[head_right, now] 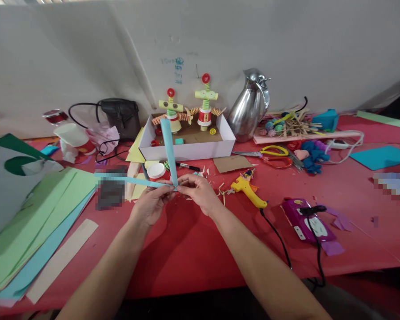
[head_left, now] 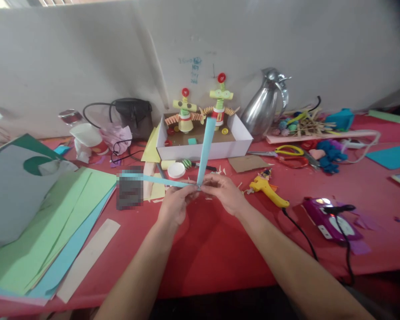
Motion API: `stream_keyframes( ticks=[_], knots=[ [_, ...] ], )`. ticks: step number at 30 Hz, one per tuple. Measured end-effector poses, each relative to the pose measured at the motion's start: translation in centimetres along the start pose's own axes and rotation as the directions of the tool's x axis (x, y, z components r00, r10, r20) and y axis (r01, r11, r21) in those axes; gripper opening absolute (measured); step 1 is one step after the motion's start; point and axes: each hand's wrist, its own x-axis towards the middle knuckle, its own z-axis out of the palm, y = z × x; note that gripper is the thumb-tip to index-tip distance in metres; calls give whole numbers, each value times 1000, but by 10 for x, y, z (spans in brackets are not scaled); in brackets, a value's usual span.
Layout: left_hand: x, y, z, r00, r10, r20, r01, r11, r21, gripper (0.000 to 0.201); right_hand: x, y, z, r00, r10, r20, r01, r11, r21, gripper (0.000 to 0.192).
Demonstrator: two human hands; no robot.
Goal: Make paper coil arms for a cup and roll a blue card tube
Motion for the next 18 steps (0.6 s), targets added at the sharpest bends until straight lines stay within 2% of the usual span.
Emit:
stream_keyframes(
  ticks=[10, 14, 18],
  knots=[
    [-2, 2, 4, 999, -14, 29, 15, 999, -38, 19, -1, -1, 0, 998, 45, 33, -48, 992, 119, 25],
    [-1, 3, 4, 1000, -10, 7, 10, 999, -47, 18, 0, 0, -1, 997, 33, 70, -42, 992, 122, 18],
    [-4, 5, 7, 999, 21, 38, -20, 999, -39, 18, 2, 2, -2, 998, 4, 69, -14, 990, 144, 11]
  ],
)
